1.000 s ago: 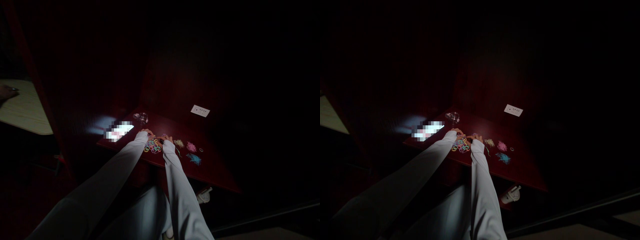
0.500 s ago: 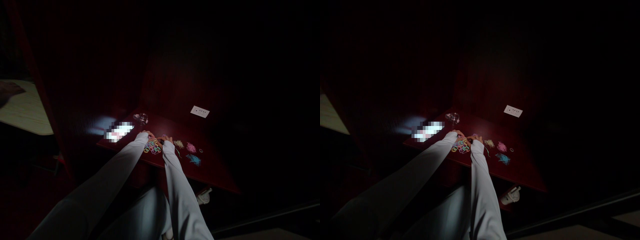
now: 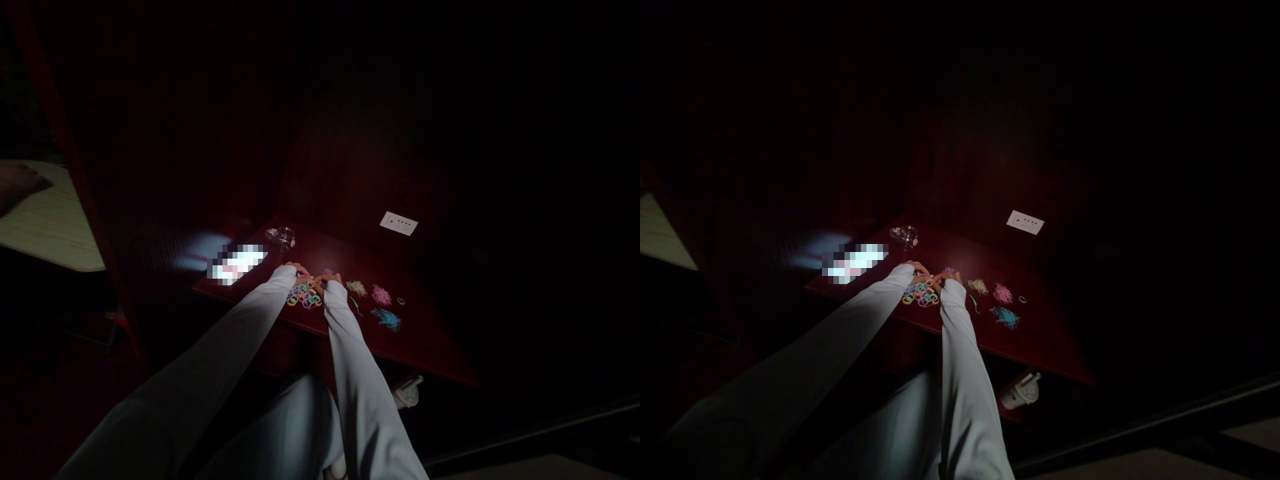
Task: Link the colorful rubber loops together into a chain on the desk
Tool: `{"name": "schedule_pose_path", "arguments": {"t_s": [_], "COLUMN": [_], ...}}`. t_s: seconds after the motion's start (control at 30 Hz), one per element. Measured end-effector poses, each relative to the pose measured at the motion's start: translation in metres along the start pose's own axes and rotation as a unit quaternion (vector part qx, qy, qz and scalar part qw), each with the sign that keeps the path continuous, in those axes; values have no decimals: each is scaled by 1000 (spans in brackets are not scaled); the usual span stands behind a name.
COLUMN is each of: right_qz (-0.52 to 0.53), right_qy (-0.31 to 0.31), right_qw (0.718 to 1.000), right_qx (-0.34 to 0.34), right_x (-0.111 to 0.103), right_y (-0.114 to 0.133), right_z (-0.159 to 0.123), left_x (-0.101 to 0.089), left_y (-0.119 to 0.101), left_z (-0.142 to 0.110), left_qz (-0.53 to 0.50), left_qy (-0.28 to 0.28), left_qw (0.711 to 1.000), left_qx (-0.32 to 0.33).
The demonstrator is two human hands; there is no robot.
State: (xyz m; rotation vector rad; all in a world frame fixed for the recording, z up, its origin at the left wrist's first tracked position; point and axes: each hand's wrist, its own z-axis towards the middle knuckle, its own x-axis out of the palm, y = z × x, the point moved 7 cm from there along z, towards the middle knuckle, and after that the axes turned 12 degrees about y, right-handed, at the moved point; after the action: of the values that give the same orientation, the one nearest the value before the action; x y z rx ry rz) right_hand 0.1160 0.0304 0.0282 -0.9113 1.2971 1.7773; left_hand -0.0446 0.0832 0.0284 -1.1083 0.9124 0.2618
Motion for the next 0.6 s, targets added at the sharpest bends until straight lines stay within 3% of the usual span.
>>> {"name": "schedule_pose_path", "arguments": {"t_s": [0.4, 0.6], "right_qz": [105, 129], "right_qy": [-64, -79], "right_qw": [990, 987], "right_qx": [63, 49], "right_x": [-7, -7], "right_y": [-25, -29], "right_z": [3, 6], "left_x": [0, -1], "left_y": [5, 2], "left_z": [6, 5], "left_qz": [-10, -22], "left_qy": [-19, -54], "left_qw": [1000, 998], "left_qx": [-16, -17]}}
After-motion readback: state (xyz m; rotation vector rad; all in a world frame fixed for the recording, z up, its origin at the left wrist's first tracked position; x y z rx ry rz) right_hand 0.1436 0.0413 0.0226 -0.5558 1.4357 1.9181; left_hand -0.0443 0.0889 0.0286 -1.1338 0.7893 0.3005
